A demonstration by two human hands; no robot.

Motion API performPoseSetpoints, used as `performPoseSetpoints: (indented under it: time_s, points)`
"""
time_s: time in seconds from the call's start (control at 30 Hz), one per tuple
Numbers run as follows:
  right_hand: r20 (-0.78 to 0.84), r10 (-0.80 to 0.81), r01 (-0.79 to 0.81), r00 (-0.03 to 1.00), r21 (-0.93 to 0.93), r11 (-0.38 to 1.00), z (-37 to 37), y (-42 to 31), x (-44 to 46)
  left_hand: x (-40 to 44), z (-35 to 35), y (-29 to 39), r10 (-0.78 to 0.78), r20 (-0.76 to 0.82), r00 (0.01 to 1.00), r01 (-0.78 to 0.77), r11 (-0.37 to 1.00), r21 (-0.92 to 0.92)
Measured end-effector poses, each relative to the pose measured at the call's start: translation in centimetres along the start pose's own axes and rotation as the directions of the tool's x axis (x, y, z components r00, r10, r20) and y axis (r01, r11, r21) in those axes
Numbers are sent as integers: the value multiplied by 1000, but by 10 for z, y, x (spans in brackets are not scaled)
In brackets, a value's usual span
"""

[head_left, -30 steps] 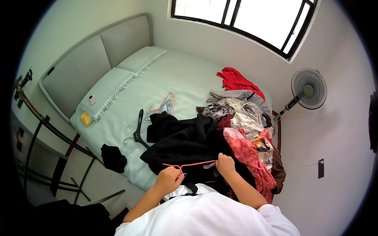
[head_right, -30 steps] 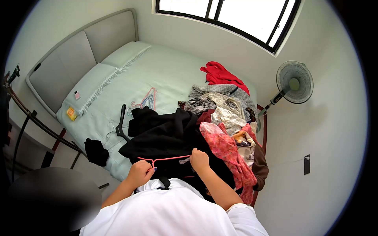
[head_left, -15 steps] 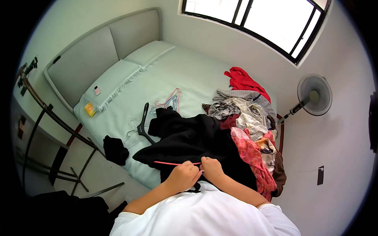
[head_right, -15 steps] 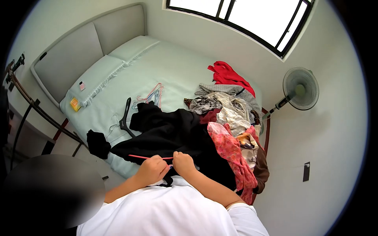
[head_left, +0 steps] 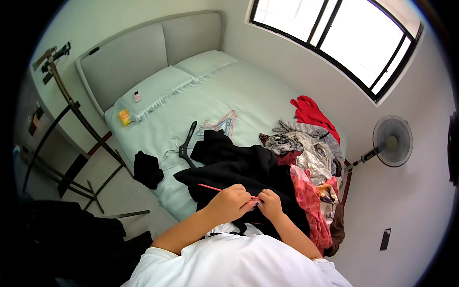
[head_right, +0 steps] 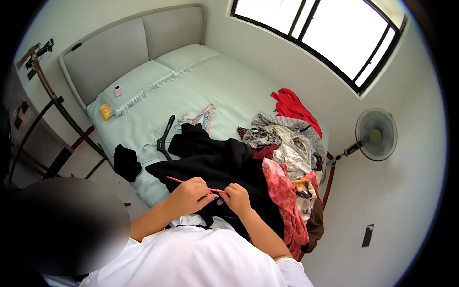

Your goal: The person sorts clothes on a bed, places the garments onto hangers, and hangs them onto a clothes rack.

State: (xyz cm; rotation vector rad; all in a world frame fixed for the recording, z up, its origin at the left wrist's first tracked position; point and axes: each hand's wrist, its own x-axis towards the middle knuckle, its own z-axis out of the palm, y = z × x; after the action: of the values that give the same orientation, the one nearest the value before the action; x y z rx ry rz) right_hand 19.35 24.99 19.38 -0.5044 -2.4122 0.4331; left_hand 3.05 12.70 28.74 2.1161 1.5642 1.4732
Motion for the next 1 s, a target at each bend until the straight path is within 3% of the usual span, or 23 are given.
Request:
performPoseSetpoints:
  time_s: [0.1,0.23,0.27,0.33,0.37,0.47,0.53,0.63,0.77,0.9,0.93,1.0]
  points:
    - [10,-7,7,1000,25,1000,-10,-9,0,-9,-14,15,-66,55,996,67,998,-14]
    - [-22,-121,122,992,59,991,-21,-39,7,-53,-41,15,-177,-245,953,213,968,132]
    - [-35,-155,157,987,47,986,-25,-46,7,-70,-45,14,-299,-364,882,354,931,94]
    - [-87,-214,219,973,50,975,-29,-57,9,-108,-50,17,-339,-599,725,548,812,203]
    - [-82,-234,240,969,74,968,-32,-62,11,-134,-51,17,-420,-631,652,638,753,158]
    - [-160,-275,290,948,76,954,-47,-76,22,-203,-44,36,-446,-656,608,705,684,188]
    - [-195,-321,343,927,91,935,-58,-90,35,-232,-36,60,-555,-649,519,786,608,108]
    - [-304,-366,407,879,83,909,-80,-118,67,-255,-28,89,-599,-683,419,833,553,25]
    - [-407,-421,516,811,159,841,-108,-158,109,-263,-32,125,-529,-771,354,806,591,-35]
    - [-511,-500,633,699,116,765,-142,-213,135,-269,-47,145,-357,-863,357,749,661,37]
    - [-514,-500,629,697,103,770,-147,-225,143,-262,-51,154,-327,-869,370,669,744,5]
    - [-513,-492,631,704,132,765,-149,-240,158,-278,-62,137,-339,-846,412,656,755,17]
